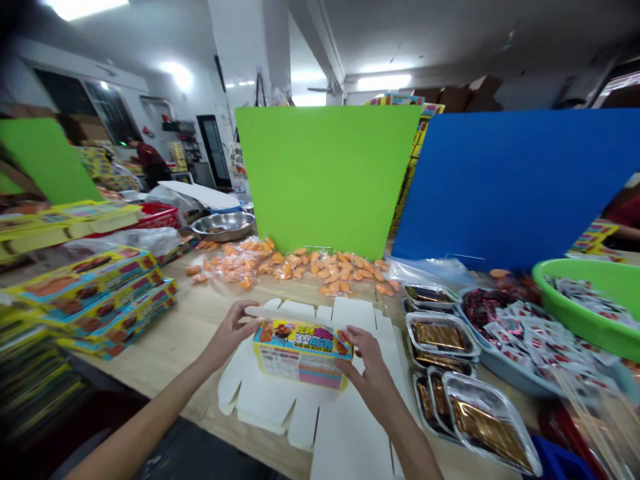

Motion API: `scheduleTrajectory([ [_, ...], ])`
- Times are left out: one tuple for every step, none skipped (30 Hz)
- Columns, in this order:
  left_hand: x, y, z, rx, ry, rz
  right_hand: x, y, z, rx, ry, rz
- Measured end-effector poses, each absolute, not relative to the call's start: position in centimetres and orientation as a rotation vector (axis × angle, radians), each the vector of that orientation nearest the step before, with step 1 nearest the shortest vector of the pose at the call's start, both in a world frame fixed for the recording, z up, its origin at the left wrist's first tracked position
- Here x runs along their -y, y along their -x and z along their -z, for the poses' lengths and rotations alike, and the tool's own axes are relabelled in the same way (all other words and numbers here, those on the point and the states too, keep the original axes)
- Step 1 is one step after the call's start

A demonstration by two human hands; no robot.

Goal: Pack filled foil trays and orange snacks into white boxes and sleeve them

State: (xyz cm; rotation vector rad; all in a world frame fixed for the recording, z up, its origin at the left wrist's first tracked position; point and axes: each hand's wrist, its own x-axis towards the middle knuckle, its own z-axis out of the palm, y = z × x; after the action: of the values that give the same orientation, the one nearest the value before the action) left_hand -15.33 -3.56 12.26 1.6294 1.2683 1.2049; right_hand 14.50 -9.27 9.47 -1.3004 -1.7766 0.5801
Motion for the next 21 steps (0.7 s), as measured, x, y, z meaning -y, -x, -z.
scheduleTrajectory([
  [3.4, 15.9, -13.3, -1.350, -1.822, -1.112, 9.1, -14.5, -9.4, 1.790, 1.291, -0.590],
  [3.3, 16.4, -14.4, -1.428, -2.002, -0.990, 8.9, -14.6, -9.4, 1.798, 1.293, -0.594],
  [3.2, 16.6, -15.5, -1.500, -2.150, -0.858, 8.8, -14.6, -9.4, 1.801, 1.300, -0.591],
  [3.2, 16.7, -16.5, -1.564, -2.249, -0.728, 8.7, -14.7, -9.5, 1.801, 1.308, -0.581],
  [3.2, 16.5, -17.4, -1.612, -2.295, -0.611, 8.7, -14.8, -9.5, 1.800, 1.316, -0.569],
  [3.3, 16.2, -18.1, -1.643, -2.302, -0.515, 8.7, -14.9, -9.5, 1.799, 1.323, -0.558],
  [3.4, 15.9, -18.5, -1.667, -2.286, -0.445, 8.7, -14.9, -9.5, 1.798, 1.325, -0.549],
  [3.5, 15.4, -18.7, -1.688, -2.267, -0.406, 8.7, -14.9, -9.5, 1.795, 1.326, -0.544],
  [3.7, 15.1, -18.7, -1.714, -2.254, -0.393, 8.7, -14.9, -9.6, 1.796, 1.326, -0.543],
  [3.9, 14.7, -18.5, -1.746, -2.251, -0.396, 8.8, -14.9, -9.6, 1.794, 1.326, -0.542],
  [4.1, 14.5, -18.2, -1.785, -2.261, -0.411, 8.8, -14.8, -9.7, 1.793, 1.322, -0.541],
  [4.4, 14.3, -17.8, -1.826, -2.276, -0.422, 8.8, -14.8, -9.8, 1.792, 1.318, -0.541],
  [4.6, 14.2, -17.3, -1.864, -2.293, -0.428, 8.8, -14.7, -9.8, 1.790, 1.317, -0.543],
  [4.9, 14.1, -16.9, -1.897, -2.306, -0.423, 8.8, -14.7, -9.9, 1.787, 1.322, -0.547],
  [5.2, 14.0, -16.5, -1.930, -2.314, -0.411, 8.8, -14.6, -9.9, 1.781, 1.334, -0.552],
  [5.5, 13.9, -16.1, -1.964, -2.319, -0.403, 8.8, -14.6, -9.9, 1.773, 1.349, -0.558],
  [5.8, 13.8, -15.8, -1.993, -2.319, -0.400, 8.8, -14.6, -9.8, 1.767, 1.364, -0.564],
  [6.1, 13.7, -15.5, -2.009, -2.309, -0.401, 8.8, -14.6, -9.8, 1.764, 1.373, -0.569],
  [6.3, 13.7, -15.2, -2.019, -2.289, -0.410, 8.8, -14.6, -9.8, 1.763, 1.373, -0.572],
  [6.5, 13.7, -14.9, -2.025, -2.258, -0.423, 8.9, -14.6, -9.7, 1.766, 1.365, -0.573],
  [6.7, 13.7, -14.7, -2.018, -2.224, -0.447, 8.9, -14.7, -9.7, 1.770, 1.350, -0.576],
])
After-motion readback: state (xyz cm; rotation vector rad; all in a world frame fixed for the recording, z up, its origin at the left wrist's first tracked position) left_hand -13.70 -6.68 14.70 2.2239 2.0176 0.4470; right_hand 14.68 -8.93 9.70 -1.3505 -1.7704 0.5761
